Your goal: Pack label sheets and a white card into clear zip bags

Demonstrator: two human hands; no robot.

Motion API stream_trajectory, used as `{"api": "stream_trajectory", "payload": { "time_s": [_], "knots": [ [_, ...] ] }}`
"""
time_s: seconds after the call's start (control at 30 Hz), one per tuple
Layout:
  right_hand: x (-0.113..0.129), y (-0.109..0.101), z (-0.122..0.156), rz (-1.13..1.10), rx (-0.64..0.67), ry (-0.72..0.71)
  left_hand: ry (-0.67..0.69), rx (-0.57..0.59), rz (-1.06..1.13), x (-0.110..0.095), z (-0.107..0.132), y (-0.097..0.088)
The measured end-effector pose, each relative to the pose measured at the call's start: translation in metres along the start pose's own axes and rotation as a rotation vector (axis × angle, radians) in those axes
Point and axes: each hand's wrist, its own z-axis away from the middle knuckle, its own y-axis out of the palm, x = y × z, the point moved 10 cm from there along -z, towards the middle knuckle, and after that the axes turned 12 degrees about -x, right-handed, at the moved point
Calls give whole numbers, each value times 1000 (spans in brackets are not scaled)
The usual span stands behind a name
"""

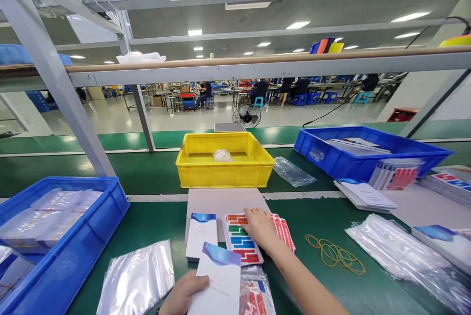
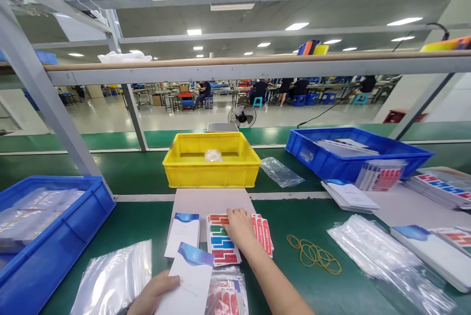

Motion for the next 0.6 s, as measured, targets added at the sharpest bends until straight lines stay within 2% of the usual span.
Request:
{"api": "stream_trajectory", "payload": {
  "time_s": [0.13,0.23,0.47,0.53,0.6],
  "knots": [
    [-5,-2,-1,-48,-7,65,15,107,-88,7,-12,26],
    [-9,-11,0,-159,-27,119,30,148,-123,16,-26,33],
    [-48,-49,-2,-495,-80,348,24,79,-169,30,-50,12],
    [-43,-45,10,-566,-21,396,-29,17,-79,33,-53,4],
    [-24,-30,30,-613,87,410,-87,-31,10,37,-56,-1]
  ]
}}
